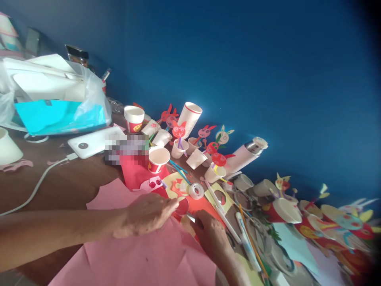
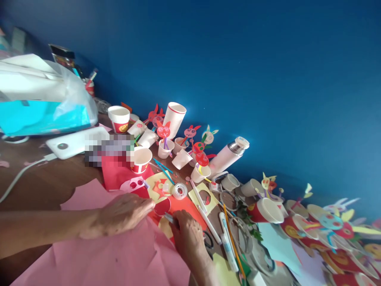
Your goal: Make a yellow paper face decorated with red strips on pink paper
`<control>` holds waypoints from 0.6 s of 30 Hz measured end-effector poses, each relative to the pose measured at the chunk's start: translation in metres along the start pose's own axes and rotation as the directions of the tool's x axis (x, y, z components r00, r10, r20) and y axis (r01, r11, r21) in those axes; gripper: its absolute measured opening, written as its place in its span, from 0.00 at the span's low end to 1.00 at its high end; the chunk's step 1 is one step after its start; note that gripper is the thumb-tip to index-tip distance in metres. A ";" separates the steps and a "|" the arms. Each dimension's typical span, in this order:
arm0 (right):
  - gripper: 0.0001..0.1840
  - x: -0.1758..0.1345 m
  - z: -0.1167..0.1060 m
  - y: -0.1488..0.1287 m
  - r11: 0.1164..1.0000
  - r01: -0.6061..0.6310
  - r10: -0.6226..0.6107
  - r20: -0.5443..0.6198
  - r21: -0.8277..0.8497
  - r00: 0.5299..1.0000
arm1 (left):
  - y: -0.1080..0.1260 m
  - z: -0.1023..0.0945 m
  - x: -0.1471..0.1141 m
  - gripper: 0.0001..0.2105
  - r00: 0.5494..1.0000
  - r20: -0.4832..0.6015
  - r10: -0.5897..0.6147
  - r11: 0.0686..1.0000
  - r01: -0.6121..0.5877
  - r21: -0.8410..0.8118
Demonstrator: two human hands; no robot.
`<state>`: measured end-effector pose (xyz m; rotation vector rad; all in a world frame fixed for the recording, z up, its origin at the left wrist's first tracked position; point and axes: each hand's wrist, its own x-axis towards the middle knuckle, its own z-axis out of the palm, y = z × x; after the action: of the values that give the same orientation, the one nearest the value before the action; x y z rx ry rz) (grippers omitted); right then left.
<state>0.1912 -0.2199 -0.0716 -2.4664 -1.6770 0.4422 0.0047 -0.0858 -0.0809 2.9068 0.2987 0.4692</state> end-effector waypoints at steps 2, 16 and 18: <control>0.05 0.000 -0.001 0.000 1.000 -0.001 0.001 -0.003 0.009 1.000 | 0.000 -0.001 -0.001 0.10 0.999 0.026 0.026 1.000 -0.026 0.012; 0.05 0.002 0.006 0.005 1.000 -0.009 0.010 -0.053 0.019 0.999 | 0.000 -0.008 0.002 0.08 0.992 0.128 -0.004 1.000 0.006 -0.019; 0.05 0.004 0.007 0.005 1.000 -0.010 0.010 -0.056 0.012 0.998 | 0.000 -0.008 0.002 0.08 0.991 0.135 -0.017 0.999 0.021 -0.028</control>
<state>0.1945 -0.2188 -0.0800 -2.4559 -1.6366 0.3794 0.0039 -0.0842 -0.0731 2.8869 0.2968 0.2703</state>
